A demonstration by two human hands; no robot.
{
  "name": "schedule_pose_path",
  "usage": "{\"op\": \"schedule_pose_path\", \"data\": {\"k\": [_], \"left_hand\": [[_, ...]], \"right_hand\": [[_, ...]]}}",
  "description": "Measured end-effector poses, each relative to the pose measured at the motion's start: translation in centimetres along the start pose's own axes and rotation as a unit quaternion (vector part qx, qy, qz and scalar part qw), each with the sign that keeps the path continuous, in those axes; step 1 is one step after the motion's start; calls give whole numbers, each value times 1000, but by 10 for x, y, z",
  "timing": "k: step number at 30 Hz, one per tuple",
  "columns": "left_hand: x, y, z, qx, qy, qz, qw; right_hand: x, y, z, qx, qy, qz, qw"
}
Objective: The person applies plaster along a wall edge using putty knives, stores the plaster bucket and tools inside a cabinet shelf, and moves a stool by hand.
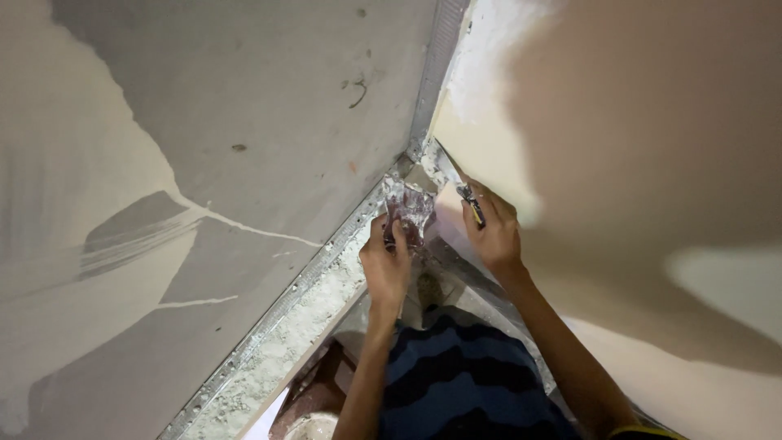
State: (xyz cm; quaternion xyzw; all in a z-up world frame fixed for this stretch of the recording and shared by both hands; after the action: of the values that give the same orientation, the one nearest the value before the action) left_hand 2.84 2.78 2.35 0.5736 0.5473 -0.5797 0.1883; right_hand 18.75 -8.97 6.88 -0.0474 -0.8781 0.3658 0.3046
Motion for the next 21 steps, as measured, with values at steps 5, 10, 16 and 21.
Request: {"op": "schedule_pose_path", "data": {"k": [5,10,16,21], "left_hand": [[-2,-3,-5,8,-14,29,999],[1,0,-8,28,-43,13,999],[-4,-2,-8,16,-25,15,999],[-1,-2,-9,3,-1,29,1000]], "right_hand": [[-12,4,11,62,142,-26,988],[-22,25,18,117,160,1,980],[0,6,0,33,52,-33,998],[-8,6,4,-3,8,41,999]]}}
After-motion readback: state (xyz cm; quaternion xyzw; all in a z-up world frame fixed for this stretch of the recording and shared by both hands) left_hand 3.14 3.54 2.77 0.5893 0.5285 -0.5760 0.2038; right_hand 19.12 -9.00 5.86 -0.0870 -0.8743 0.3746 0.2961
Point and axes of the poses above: each hand's wrist, its own z-axis away from the middle knuckle, its own y-axis out of the palm, x = y × z, the point moved 5 cm from there along -z, towards the middle knuckle, and after that the axes turned 8 degrees about y, right-handed, at the moved point
